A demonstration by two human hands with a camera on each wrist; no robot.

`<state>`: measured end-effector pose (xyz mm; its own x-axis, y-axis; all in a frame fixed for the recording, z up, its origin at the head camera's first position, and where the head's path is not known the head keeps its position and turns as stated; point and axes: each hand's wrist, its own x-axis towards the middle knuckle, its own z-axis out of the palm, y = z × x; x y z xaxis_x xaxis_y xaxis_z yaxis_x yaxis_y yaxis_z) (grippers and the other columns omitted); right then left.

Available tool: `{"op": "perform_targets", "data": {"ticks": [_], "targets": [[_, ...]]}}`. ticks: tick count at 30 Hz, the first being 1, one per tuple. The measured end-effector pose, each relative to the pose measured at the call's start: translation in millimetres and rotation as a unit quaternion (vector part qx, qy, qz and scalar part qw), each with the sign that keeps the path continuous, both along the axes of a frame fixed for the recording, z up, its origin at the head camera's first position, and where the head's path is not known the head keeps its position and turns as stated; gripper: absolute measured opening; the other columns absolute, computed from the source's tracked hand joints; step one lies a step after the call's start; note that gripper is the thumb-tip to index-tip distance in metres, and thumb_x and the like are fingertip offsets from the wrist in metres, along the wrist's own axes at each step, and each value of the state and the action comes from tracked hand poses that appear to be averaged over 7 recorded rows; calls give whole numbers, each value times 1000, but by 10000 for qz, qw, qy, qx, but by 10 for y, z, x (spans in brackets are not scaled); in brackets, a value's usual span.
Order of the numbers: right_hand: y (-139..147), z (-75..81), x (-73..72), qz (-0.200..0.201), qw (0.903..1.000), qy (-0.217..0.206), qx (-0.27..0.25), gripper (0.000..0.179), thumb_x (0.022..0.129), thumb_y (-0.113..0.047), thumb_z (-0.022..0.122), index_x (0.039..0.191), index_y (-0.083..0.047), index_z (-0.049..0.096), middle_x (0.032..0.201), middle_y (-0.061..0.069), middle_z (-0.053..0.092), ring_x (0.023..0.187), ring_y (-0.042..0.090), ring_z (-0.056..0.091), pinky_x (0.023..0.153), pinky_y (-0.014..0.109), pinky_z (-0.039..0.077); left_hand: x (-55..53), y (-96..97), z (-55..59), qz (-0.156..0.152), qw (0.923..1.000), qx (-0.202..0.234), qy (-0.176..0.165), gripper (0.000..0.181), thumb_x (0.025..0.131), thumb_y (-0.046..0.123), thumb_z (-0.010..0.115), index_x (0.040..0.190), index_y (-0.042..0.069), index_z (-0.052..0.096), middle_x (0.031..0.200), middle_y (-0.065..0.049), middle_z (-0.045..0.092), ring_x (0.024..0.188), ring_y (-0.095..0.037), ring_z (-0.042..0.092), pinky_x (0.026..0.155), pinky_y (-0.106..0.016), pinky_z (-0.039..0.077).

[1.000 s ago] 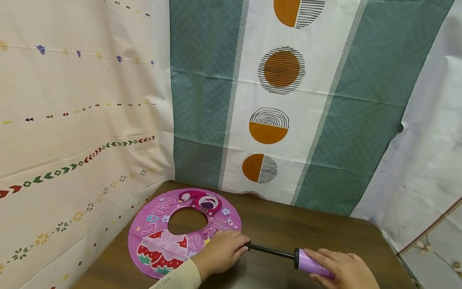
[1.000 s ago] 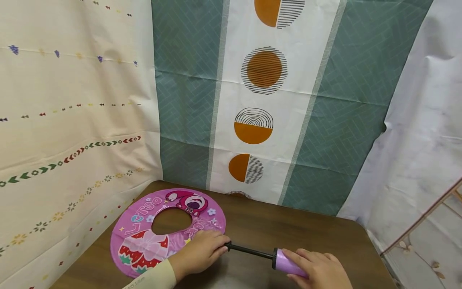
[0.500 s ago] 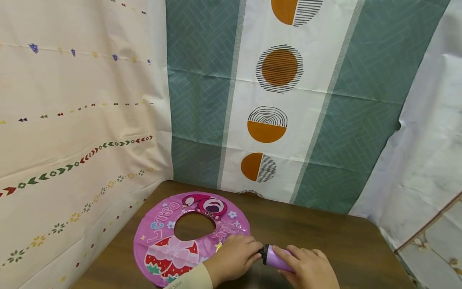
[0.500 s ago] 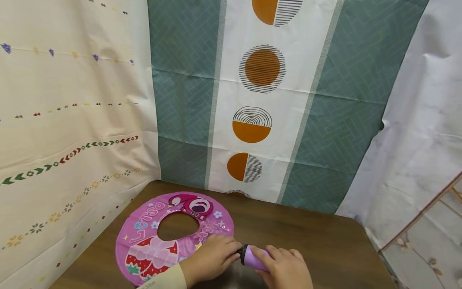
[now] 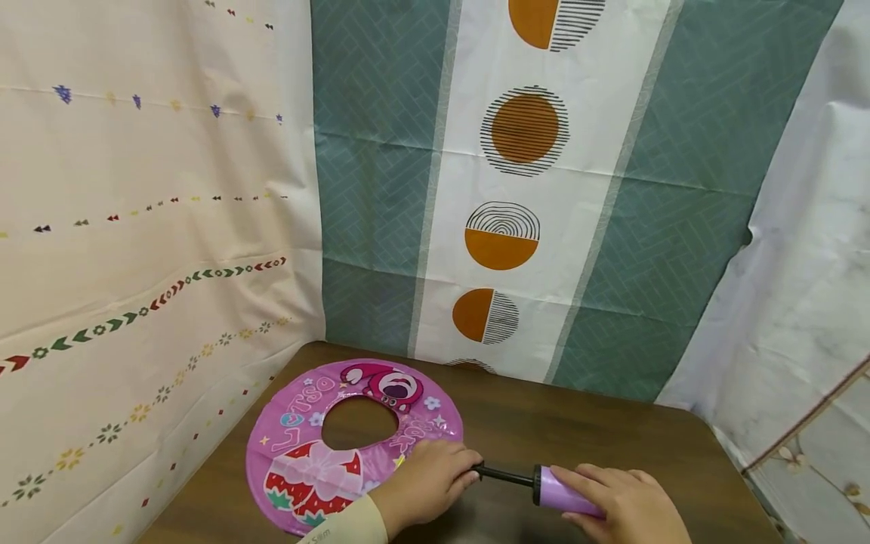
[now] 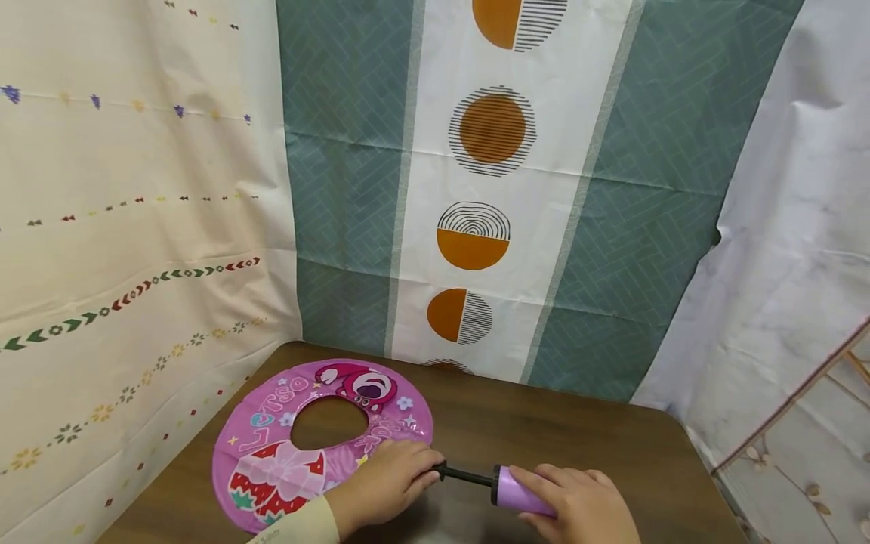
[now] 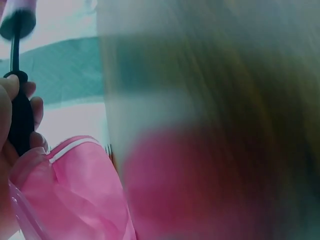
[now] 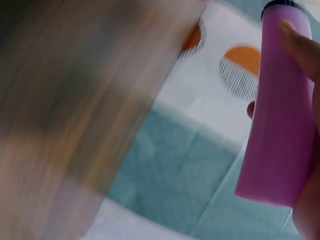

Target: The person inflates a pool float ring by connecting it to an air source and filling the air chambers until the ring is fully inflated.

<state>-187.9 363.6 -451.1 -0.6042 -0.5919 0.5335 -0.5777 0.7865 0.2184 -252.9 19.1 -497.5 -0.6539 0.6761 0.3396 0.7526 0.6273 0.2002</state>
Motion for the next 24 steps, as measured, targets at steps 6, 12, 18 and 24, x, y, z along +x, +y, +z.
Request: {"op": "perform_targets", "data": {"ticks": [6, 12, 18, 24], "targets": [[389, 49, 72, -49, 9998, -205, 8, 81, 64, -54, 99, 138, -43, 70, 104, -21, 76, 81, -5, 70, 65, 28, 55, -37, -66, 2, 36, 9999, -13, -99, 27, 112, 41, 54, 129, 29, 71, 113, 14, 74, 108, -7, 68, 96, -38, 54], [32, -29, 123, -335, 9993, 63, 177, 82, 64, -57, 98, 139, -48, 67, 105, -20, 77, 83, 0, 73, 68, 31, 54, 26, 56, 9, -141, 9998, -78, -102, 29, 112, 42, 53, 131, 29, 70, 114, 14, 73, 105, -5, 67, 92, -33, 53], [-441, -150, 104, -510, 9970, 560, 153, 85, 58, -58, 100, 136, -50, 68, 102, -18, 76, 78, 5, 72, 69, 34, 53, 105, 174, 10, -179, 9998, 23, 62, 26, 111, 42, 55, 128, 29, 70, 109, 14, 72, 98, -3, 64, 86, -27, 50], [-591, -178, 64, -505, 9968, 620, 22, 83, 56, -55, 103, 132, -47, 71, 103, -15, 77, 79, 8, 74, 72, 36, 55, 118, 212, 21, -116, 9999, 19, 74, 25, 111, 44, 53, 126, 31, 69, 109, 15, 71, 96, -3, 62, 85, -25, 47]]}}
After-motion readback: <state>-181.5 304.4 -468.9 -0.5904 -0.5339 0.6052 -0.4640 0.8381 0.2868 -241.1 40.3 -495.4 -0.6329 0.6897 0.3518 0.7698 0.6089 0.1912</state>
